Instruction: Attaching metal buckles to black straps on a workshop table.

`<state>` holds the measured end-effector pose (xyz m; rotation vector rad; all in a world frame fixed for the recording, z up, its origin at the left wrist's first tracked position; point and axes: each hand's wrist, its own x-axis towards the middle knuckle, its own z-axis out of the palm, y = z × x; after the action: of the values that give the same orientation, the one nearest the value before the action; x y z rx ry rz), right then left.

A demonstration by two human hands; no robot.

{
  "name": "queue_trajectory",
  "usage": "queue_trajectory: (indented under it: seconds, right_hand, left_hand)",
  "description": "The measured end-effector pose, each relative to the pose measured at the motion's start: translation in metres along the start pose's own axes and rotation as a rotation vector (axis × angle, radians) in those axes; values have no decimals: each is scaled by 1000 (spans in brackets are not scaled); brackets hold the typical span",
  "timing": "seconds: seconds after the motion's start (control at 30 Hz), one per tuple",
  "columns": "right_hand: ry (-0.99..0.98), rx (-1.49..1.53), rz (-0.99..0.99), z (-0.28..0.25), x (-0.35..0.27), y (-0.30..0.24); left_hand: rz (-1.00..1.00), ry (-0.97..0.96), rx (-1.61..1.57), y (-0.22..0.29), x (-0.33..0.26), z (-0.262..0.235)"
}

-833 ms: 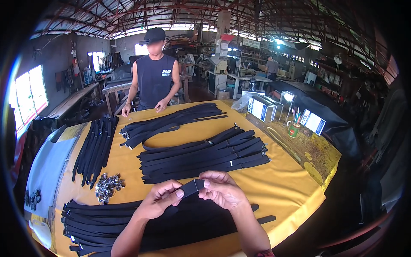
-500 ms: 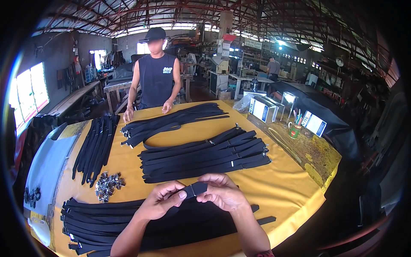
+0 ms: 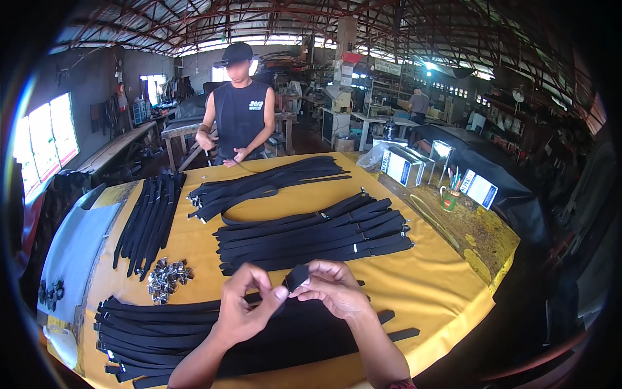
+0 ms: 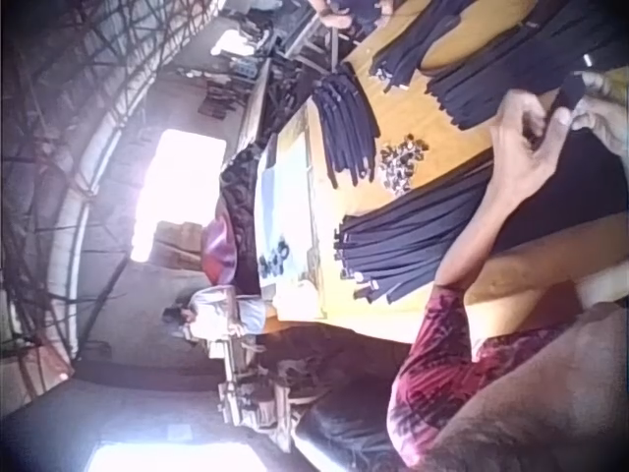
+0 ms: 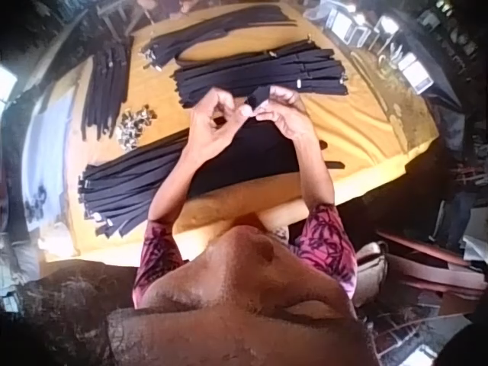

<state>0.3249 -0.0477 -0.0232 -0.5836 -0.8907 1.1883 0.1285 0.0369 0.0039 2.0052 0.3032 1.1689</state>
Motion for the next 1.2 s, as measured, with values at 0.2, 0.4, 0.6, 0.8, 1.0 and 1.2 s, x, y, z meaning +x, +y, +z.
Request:
queue_trajectory:
  seconds: [0.2, 0.4, 0.6, 0.8, 1.0, 1.2]
  right_hand:
    - [-32, -384, -3, 12, -2, 2]
    - [1, -542, 246, -11, 6, -19]
    - [-140, -848, 565, -40, 14, -19]
    - [-140, -1004, 661, -72, 7, -28]
    - [-111, -1158, 708, -96, -1, -40]
    - [-94, -1211, 733, -95, 2, -39]
  left_hand:
    - [-31, -10, 163, 16, -5, 6]
    - [-175, 74, 94, 11, -14, -23]
    - [-391, 225, -35, 4, -42, -71]
    - [-473, 437, 102, -9, -81, -138]
    - [-492, 780, 118, -17, -125, -178]
    - [-551, 672, 143, -7, -138, -179]
